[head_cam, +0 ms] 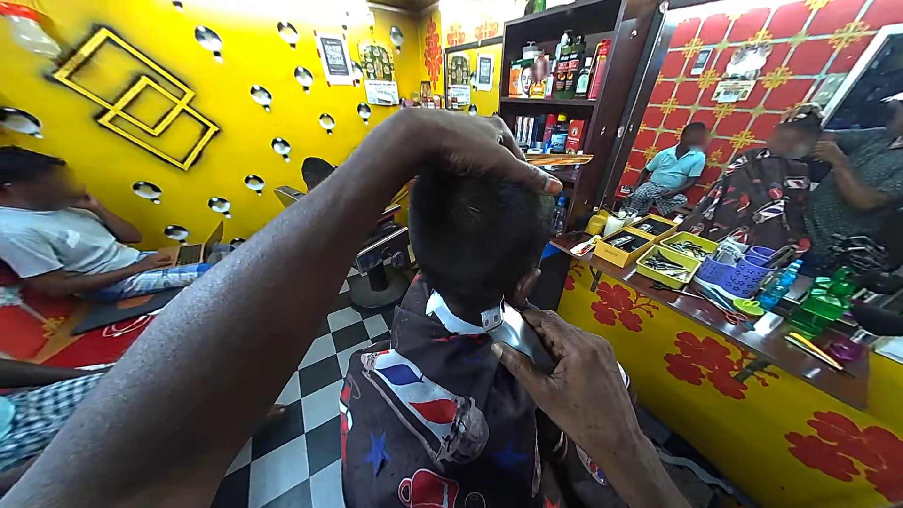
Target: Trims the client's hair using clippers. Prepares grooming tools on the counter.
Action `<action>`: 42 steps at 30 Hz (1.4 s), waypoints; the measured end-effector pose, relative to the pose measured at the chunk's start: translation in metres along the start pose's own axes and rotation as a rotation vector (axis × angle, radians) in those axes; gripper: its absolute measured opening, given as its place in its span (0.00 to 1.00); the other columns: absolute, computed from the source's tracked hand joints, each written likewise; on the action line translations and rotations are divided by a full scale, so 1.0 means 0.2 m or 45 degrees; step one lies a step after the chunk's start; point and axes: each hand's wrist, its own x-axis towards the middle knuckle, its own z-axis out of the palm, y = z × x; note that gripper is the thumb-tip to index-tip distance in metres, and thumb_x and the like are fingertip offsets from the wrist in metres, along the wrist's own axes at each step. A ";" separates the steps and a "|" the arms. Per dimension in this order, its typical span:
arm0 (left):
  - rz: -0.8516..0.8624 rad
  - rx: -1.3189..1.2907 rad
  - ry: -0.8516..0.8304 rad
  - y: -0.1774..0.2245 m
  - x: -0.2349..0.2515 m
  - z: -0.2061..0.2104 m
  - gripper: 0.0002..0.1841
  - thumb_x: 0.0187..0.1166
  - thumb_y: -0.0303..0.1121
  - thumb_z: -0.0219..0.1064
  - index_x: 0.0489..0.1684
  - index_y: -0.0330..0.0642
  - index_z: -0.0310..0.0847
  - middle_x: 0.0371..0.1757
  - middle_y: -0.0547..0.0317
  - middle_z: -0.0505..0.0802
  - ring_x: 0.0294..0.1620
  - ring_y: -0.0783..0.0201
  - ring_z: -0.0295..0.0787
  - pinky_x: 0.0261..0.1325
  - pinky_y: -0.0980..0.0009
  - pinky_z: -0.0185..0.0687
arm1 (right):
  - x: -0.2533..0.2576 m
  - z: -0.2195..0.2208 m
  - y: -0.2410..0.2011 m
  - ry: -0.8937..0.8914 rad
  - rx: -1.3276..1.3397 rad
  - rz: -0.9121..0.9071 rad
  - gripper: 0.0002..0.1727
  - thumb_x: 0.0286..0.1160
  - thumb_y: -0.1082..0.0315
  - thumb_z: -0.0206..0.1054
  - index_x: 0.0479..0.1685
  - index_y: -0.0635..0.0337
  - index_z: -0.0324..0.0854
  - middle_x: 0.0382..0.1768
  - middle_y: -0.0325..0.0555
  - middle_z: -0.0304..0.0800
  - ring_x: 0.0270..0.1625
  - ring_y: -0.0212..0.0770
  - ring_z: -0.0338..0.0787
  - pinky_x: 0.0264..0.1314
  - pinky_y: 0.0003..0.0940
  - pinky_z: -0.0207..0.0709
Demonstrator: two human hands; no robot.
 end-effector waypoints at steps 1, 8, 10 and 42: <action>0.000 -0.004 -0.005 0.00 0.00 0.00 0.33 0.71 0.73 0.62 0.57 0.57 0.93 0.47 0.58 0.95 0.47 0.64 0.90 0.54 0.52 0.83 | 0.00 0.00 0.00 -0.003 -0.002 -0.004 0.27 0.71 0.36 0.68 0.54 0.48 0.90 0.31 0.27 0.91 0.30 0.23 0.87 0.31 0.25 0.83; 0.029 -0.018 -0.005 0.01 -0.01 0.00 0.32 0.74 0.70 0.63 0.62 0.57 0.91 0.53 0.60 0.95 0.55 0.64 0.90 0.61 0.52 0.82 | 0.00 -0.05 0.02 -0.115 -0.028 0.081 0.30 0.73 0.32 0.63 0.59 0.45 0.91 0.32 0.27 0.92 0.31 0.25 0.88 0.34 0.29 0.84; 0.038 -0.039 0.009 0.01 -0.01 0.01 0.32 0.74 0.69 0.64 0.60 0.56 0.92 0.50 0.59 0.95 0.52 0.64 0.91 0.59 0.53 0.83 | 0.01 -0.09 0.03 -0.203 0.067 0.141 0.31 0.72 0.30 0.63 0.59 0.42 0.90 0.33 0.25 0.93 0.33 0.24 0.89 0.36 0.28 0.85; 0.093 -0.107 -0.032 0.05 -0.05 0.01 0.26 0.76 0.63 0.67 0.60 0.57 0.92 0.52 0.61 0.96 0.52 0.66 0.92 0.60 0.56 0.86 | 0.15 -0.27 0.04 -0.496 0.351 0.182 0.26 0.71 0.30 0.66 0.50 0.37 0.91 0.32 0.22 0.90 0.32 0.21 0.87 0.33 0.24 0.82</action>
